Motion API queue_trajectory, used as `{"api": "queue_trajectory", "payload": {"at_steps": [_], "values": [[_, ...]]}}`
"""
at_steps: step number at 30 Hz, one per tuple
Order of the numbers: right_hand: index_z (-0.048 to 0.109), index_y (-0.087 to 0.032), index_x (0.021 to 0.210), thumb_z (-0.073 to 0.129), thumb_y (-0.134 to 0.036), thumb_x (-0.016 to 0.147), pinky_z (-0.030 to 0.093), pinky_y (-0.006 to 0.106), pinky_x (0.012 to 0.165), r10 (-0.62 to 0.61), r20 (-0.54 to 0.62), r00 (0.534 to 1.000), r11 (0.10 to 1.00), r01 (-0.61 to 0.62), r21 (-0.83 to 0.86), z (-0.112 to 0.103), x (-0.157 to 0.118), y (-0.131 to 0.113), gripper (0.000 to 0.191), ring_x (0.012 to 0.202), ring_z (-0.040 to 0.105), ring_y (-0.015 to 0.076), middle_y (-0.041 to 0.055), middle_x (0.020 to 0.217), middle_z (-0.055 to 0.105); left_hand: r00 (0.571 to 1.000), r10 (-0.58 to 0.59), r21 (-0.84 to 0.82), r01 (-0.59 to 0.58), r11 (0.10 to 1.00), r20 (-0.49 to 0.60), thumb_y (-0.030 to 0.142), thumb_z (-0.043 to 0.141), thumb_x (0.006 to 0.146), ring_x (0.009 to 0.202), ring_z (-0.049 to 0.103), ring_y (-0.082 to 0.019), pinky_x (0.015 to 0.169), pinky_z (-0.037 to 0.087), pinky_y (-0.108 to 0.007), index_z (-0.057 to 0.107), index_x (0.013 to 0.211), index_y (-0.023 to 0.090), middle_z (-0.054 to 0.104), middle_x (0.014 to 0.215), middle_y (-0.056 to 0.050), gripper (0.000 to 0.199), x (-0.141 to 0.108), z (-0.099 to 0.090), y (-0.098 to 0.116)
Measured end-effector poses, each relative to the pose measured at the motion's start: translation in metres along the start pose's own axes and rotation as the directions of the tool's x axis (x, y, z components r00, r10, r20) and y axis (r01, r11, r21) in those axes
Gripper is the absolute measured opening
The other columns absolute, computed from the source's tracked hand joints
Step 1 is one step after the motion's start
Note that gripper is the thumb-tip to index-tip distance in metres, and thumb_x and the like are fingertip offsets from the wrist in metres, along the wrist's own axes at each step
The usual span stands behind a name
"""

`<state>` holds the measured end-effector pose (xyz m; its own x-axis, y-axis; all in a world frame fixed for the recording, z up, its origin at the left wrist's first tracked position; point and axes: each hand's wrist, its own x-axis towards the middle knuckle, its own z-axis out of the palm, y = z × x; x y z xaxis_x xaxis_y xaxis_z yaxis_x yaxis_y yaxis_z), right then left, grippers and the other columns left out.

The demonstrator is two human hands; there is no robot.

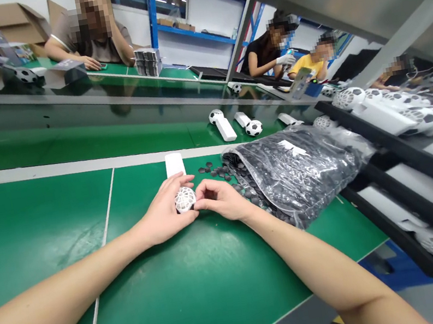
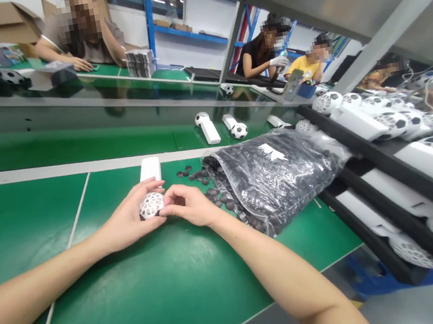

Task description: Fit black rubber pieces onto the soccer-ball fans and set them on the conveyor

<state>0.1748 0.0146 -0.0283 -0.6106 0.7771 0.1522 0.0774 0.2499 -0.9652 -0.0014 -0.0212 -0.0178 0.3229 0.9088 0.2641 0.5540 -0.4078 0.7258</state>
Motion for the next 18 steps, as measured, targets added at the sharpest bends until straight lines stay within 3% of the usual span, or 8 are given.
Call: {"api": "queue_trajectory", "payload": {"at_steps": [6, 11, 14, 16, 18], "values": [[0.050, -0.016, 0.070, 0.068, -0.026, 0.070, 0.037, 0.022, 0.059, 0.019, 0.012, 1.000, 1.000, -0.019, -0.015, 0.001, 0.002, -0.003, 0.021, 0.061, 0.044, 0.0082, -0.0042, 0.067, 0.049, 1.000, 0.001, 0.016, 0.000, 1.000, -0.021, 0.027, 0.056, 0.066, 0.124, 0.034, -0.028, 0.104, 0.028, -0.047, 0.041, 0.119, 0.017, 0.048, 0.122, -0.011, 0.056, 0.001, 0.004, -0.002], [0.049, -0.017, 0.071, 0.064, -0.028, 0.073, 0.037, 0.022, 0.059, -0.001, -0.012, 1.000, 0.985, -0.002, -0.170, 0.001, 0.001, -0.006, 0.019, 0.062, 0.045, 0.0088, -0.0042, 0.067, 0.049, 0.999, 0.025, 0.021, -0.025, 0.999, -0.044, 0.026, 0.056, 0.067, 0.118, 0.038, -0.027, 0.102, 0.030, -0.046, 0.042, 0.116, 0.019, 0.051, 0.115, -0.008, 0.052, 0.005, 0.004, -0.004], [0.049, -0.017, 0.072, 0.057, -0.034, 0.078, 0.039, 0.022, 0.058, 0.030, -0.024, 0.999, 0.956, -0.036, -0.292, -0.008, 0.011, -0.005, 0.020, 0.061, 0.047, 0.0096, -0.0035, 0.066, 0.050, 0.999, 0.048, 0.019, -0.048, 0.999, 0.024, 0.025, 0.055, 0.066, 0.119, 0.037, -0.026, 0.102, 0.029, -0.046, 0.042, 0.116, 0.020, 0.047, 0.119, -0.008, 0.052, 0.009, -0.003, -0.005], [0.053, -0.017, 0.077, 0.052, -0.035, 0.083, 0.042, 0.023, 0.063, 0.018, -0.100, 0.995, 0.855, -0.067, -0.515, -0.019, 0.023, -0.003, 0.019, 0.066, 0.051, 0.0112, -0.0008, 0.072, 0.055, 0.991, 0.072, 0.008, -0.073, 0.997, 0.113, 0.024, 0.055, 0.067, 0.120, 0.036, -0.026, 0.104, 0.028, -0.045, 0.039, 0.120, 0.022, 0.043, 0.123, -0.007, 0.056, 0.011, -0.008, -0.007], [0.057, -0.016, 0.086, 0.050, -0.029, 0.085, 0.042, 0.027, 0.074, -0.041, -0.192, 0.980, 0.660, -0.118, -0.742, -0.031, 0.037, -0.001, 0.015, 0.079, 0.054, 0.0141, 0.0040, 0.086, 0.059, 0.986, 0.067, 0.019, -0.071, 0.997, 0.153, 0.024, 0.057, 0.066, 0.121, 0.033, -0.026, 0.105, 0.026, -0.045, 0.036, 0.124, 0.024, 0.039, 0.124, -0.007, 0.062, 0.012, -0.013, -0.012]]}}
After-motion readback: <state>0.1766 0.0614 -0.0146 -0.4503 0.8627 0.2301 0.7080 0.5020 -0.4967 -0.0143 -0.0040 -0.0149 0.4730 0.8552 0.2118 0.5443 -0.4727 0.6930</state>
